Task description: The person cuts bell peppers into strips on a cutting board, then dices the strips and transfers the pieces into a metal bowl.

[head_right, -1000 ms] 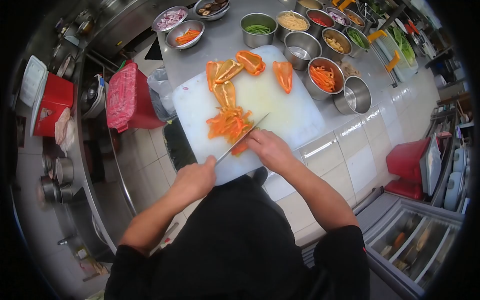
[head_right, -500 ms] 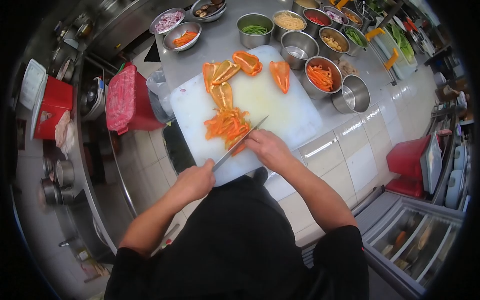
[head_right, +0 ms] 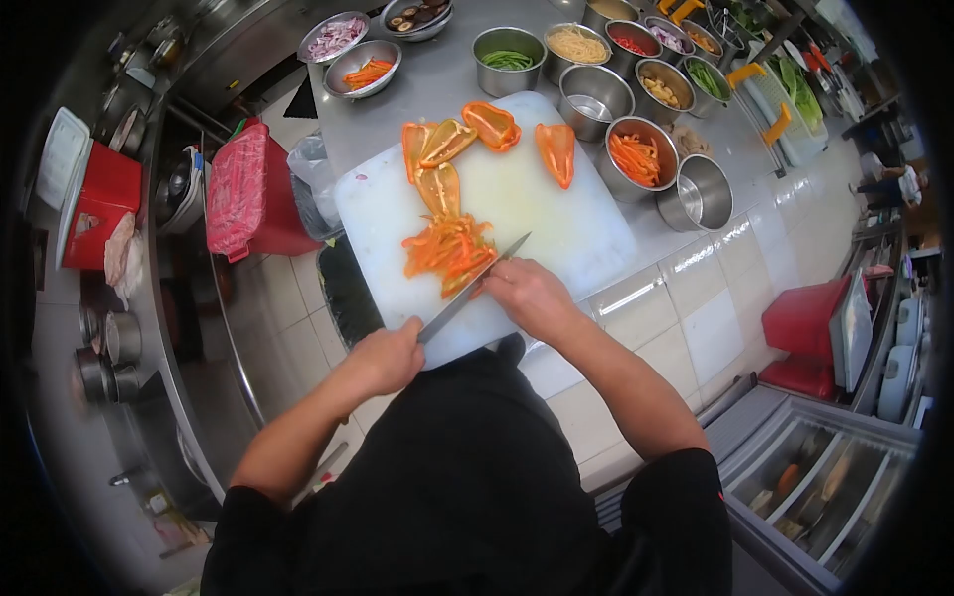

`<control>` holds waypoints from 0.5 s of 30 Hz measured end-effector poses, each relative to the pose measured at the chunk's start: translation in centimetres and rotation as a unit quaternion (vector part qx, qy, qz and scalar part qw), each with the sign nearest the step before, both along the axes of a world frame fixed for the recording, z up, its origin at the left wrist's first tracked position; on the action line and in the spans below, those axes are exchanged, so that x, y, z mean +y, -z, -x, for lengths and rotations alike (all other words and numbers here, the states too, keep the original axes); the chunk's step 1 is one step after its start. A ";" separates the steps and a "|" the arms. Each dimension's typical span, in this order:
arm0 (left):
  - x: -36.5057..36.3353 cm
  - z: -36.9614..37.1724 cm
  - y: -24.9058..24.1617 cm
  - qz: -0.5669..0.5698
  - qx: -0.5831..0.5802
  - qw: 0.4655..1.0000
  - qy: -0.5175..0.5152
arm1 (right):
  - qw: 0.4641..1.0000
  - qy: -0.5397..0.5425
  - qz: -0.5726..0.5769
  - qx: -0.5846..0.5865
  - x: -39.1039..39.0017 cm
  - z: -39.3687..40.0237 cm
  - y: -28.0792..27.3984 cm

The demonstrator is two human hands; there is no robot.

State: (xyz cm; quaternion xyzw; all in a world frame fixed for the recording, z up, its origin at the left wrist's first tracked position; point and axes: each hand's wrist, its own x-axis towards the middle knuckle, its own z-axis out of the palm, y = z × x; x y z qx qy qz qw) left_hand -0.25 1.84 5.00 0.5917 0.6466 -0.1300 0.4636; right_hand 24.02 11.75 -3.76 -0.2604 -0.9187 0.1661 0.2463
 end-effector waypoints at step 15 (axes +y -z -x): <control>-3.2 2.0 0.1 -0.209 -0.057 0.974 -0.065 | 0.999 -0.016 -0.017 0.045 -1.6 0.3 -4.6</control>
